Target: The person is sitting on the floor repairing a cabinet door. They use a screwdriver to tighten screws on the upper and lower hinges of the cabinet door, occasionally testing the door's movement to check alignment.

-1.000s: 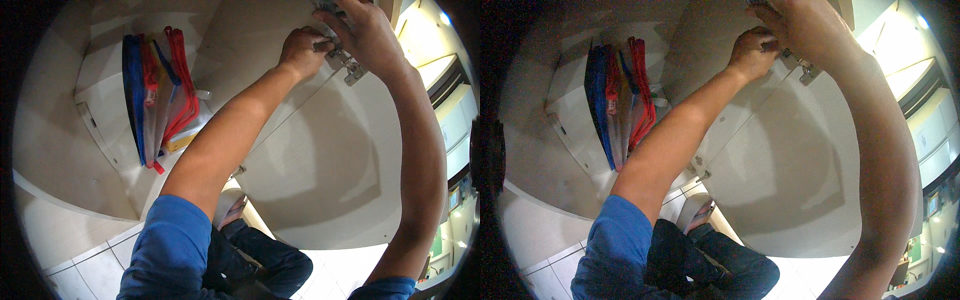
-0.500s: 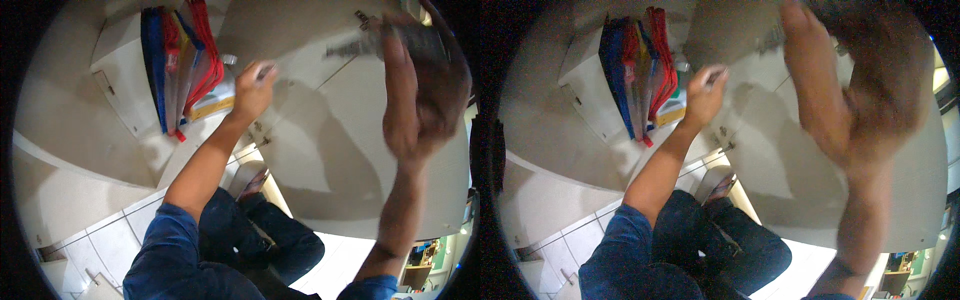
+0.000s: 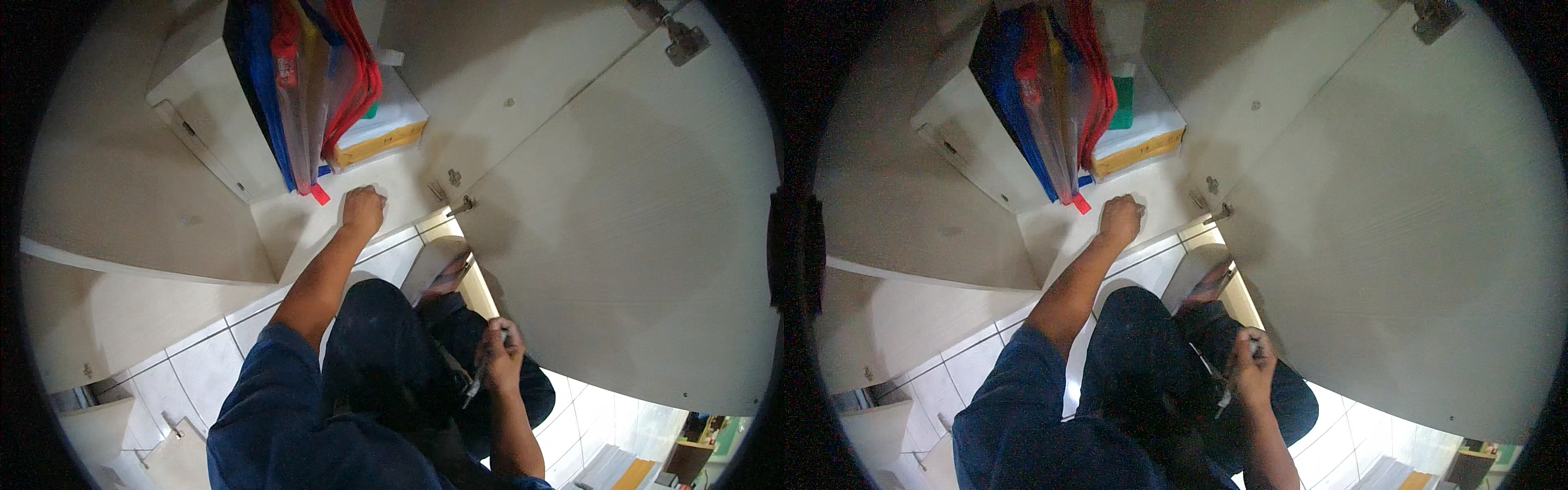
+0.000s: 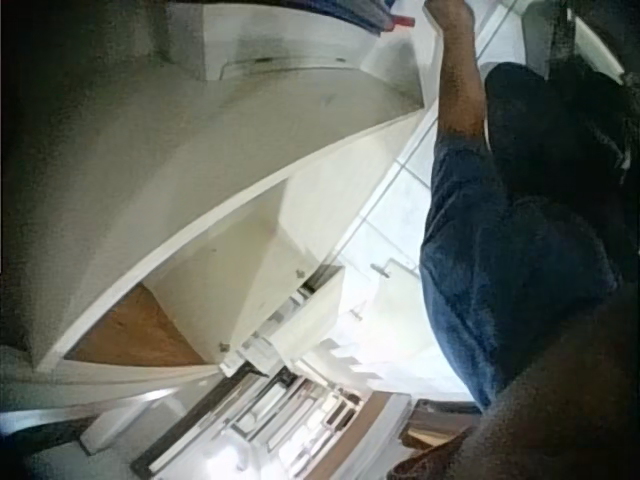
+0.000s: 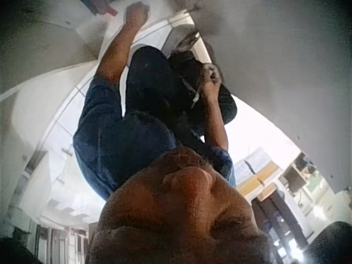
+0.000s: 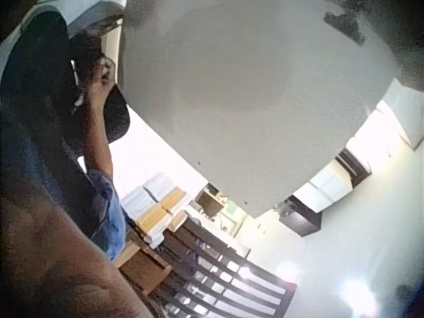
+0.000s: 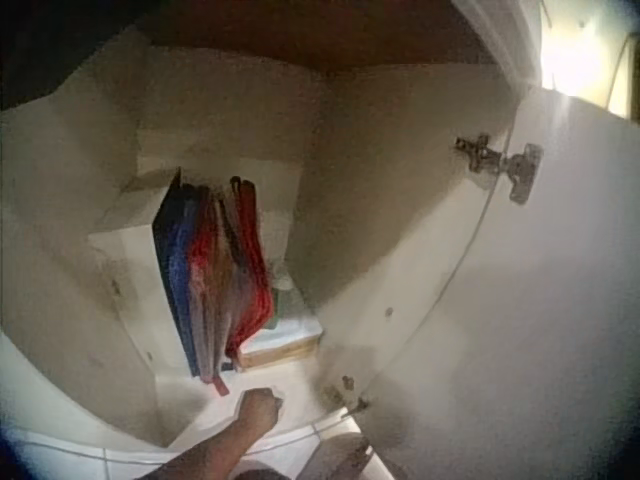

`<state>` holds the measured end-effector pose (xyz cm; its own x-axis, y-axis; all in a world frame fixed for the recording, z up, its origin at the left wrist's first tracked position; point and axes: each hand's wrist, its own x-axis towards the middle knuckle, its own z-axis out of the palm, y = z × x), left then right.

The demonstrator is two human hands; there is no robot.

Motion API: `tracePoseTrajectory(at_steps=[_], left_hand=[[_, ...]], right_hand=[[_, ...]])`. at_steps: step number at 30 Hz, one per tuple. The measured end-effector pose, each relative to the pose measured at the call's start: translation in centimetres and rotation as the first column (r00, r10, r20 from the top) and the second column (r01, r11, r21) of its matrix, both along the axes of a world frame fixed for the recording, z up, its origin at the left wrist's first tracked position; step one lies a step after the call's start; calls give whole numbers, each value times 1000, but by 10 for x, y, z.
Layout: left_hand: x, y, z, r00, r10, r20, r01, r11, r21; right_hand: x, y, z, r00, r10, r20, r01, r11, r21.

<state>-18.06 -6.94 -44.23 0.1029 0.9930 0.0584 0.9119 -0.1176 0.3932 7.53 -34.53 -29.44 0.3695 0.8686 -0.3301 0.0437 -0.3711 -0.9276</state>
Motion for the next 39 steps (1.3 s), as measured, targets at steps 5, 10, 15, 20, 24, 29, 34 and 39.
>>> tracePoseTrajectory(at_steps=[5,10,15,20,24,29,34,39], left_hand=[[-6,6,2,999,-52,6,52,997,-54],[19,11,28,995,-92,50,92,996,-11],[69,37,11,941,-335,-39,334,912,238],[84,57,22,829,-489,-271,507,862,-7],[69,58,4,843,-509,-173,536,817,211],[42,10,37,868,-492,-72,453,722,523],[24,-27,66,853,-522,-27,431,673,601],[20,-54,94,831,-556,16,425,653,627]], right_hand=[[43,-33,20,983,-181,19,180,983,35],[105,-94,23,939,-169,299,102,968,229],[115,-127,70,858,-436,272,325,870,372],[154,-165,80,735,-654,176,505,703,501],[152,-171,76,693,-689,214,548,695,465],[149,-164,61,785,-577,228,440,777,449],[140,-146,60,837,-497,230,361,817,450],[131,-140,57,834,-488,256,343,824,451]])
